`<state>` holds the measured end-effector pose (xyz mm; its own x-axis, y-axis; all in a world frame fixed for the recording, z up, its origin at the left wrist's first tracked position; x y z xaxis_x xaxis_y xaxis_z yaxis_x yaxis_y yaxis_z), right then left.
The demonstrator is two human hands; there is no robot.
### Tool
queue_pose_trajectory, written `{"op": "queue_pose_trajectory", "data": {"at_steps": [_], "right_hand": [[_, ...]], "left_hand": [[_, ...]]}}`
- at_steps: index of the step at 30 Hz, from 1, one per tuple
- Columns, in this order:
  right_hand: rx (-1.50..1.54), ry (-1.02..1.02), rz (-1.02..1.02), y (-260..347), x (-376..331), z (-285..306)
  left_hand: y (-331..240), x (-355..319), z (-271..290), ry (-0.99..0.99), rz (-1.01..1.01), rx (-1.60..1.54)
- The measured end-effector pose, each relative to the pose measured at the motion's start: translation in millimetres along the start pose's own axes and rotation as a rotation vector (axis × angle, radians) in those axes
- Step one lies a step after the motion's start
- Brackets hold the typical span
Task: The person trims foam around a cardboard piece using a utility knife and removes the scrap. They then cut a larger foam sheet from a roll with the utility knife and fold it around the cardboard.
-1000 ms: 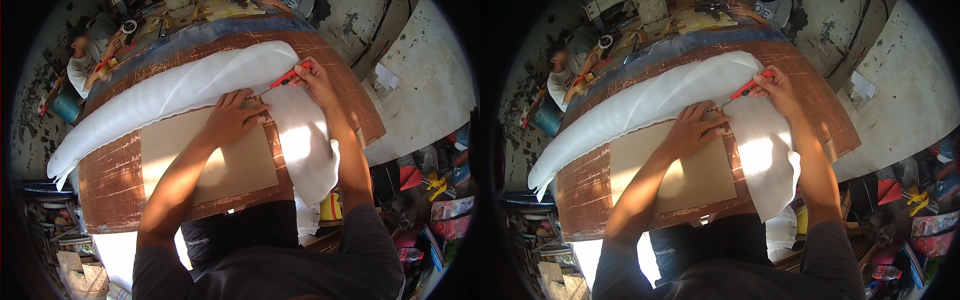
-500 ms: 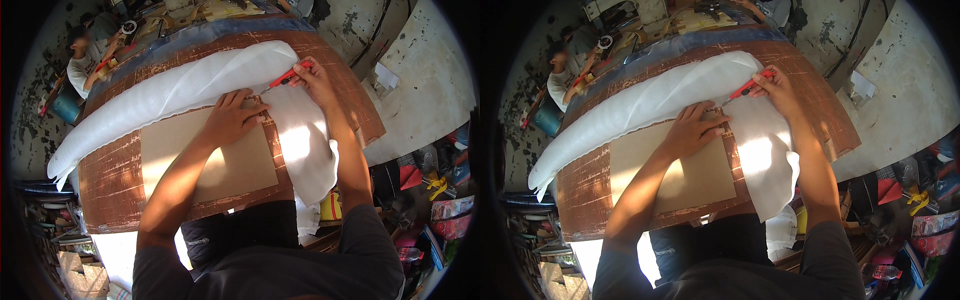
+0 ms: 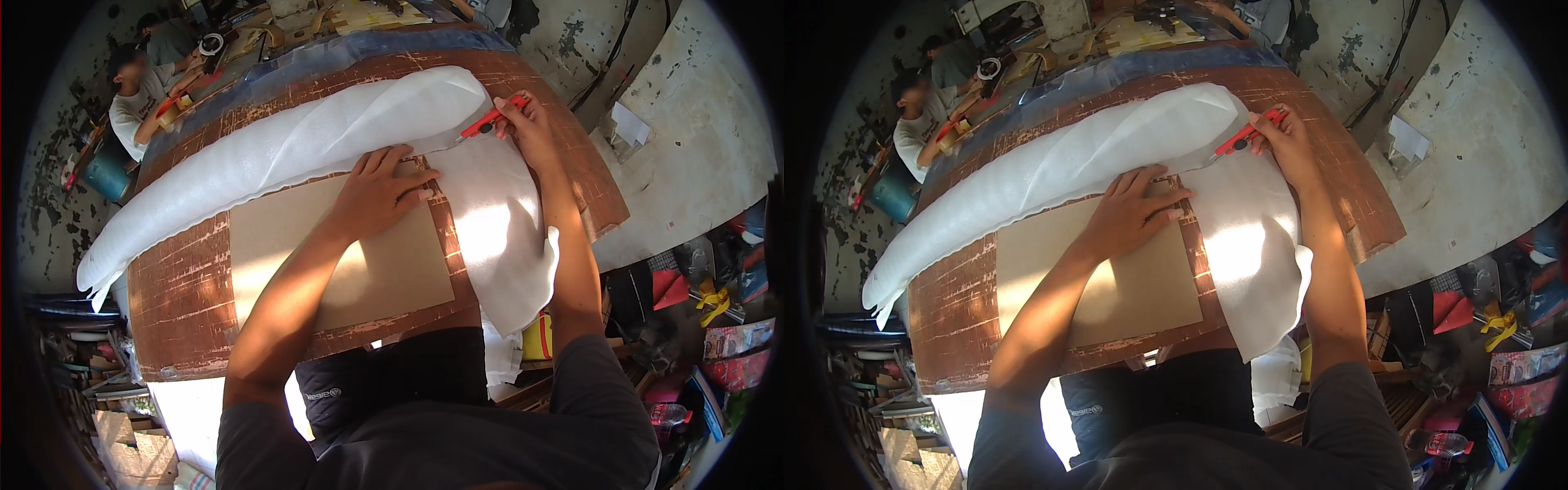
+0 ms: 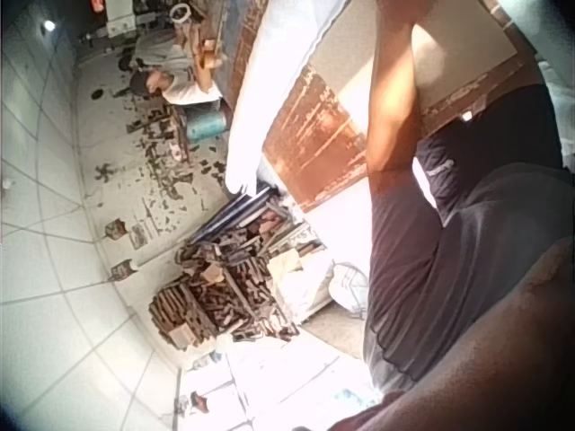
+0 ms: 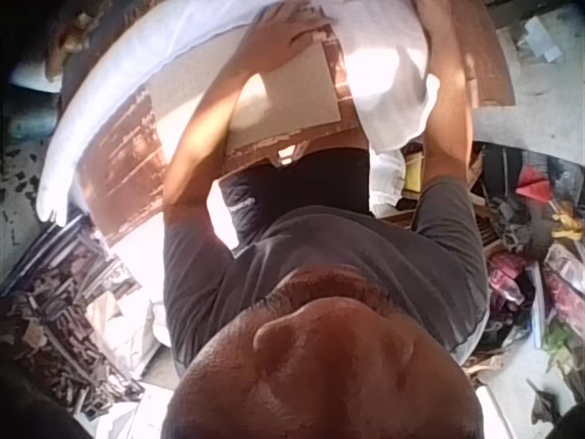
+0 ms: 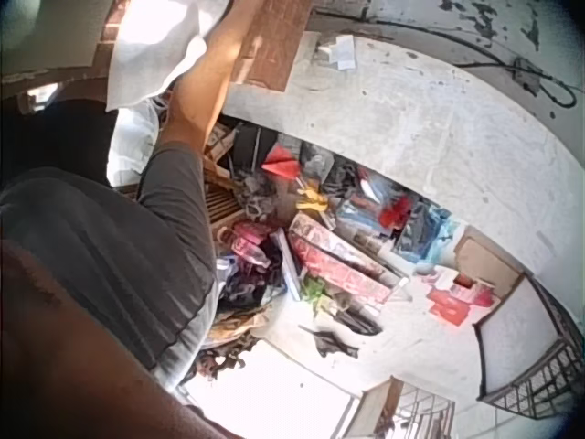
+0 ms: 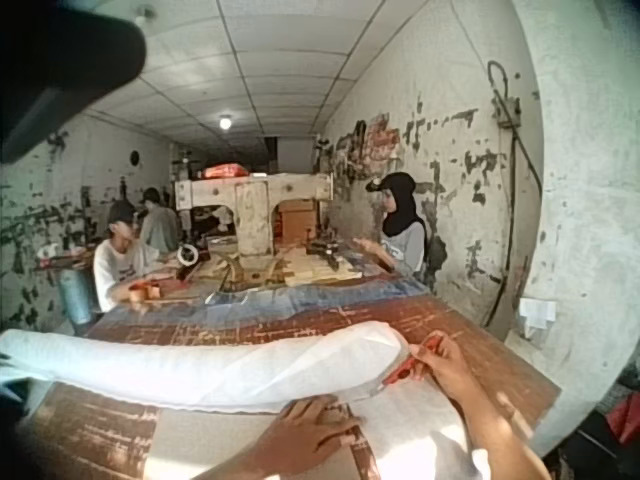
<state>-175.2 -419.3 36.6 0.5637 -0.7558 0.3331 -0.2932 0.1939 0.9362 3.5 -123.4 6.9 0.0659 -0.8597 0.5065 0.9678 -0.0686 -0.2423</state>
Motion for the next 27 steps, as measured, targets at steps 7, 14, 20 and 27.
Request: {"op": "queue_pose_trajectory", "data": {"at_steps": [7,14,20,27], "right_hand": [[-0.039,-0.094,0.063,5,1,6],[-0.087,-0.255,0.099,7,4,17],[-0.176,-0.408,0.137,-2,9,32],[-0.312,-0.597,0.166,-12,18,58]], "left_hand": [[-1,0,1,0.005,0.006,-0.005],[-1,0,0,-0.012,-0.008,-0.001],[-2,0,0,-0.018,-0.008,-0.001],[-2,0,0,-0.02,0.0,-0.009]]}}
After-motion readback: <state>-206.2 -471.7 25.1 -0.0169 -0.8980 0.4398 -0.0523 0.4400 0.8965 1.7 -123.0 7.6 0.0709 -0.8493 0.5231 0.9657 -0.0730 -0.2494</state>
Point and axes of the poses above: each hand's wrist, its own x-axis towards the middle knuckle, its own z-axis out of the back of the hand, y = z × x, the point moved 2 cm from there along x, towards the middle knuckle, and after that the axes turned 8 degrees about -y, right-handed, at the moved point
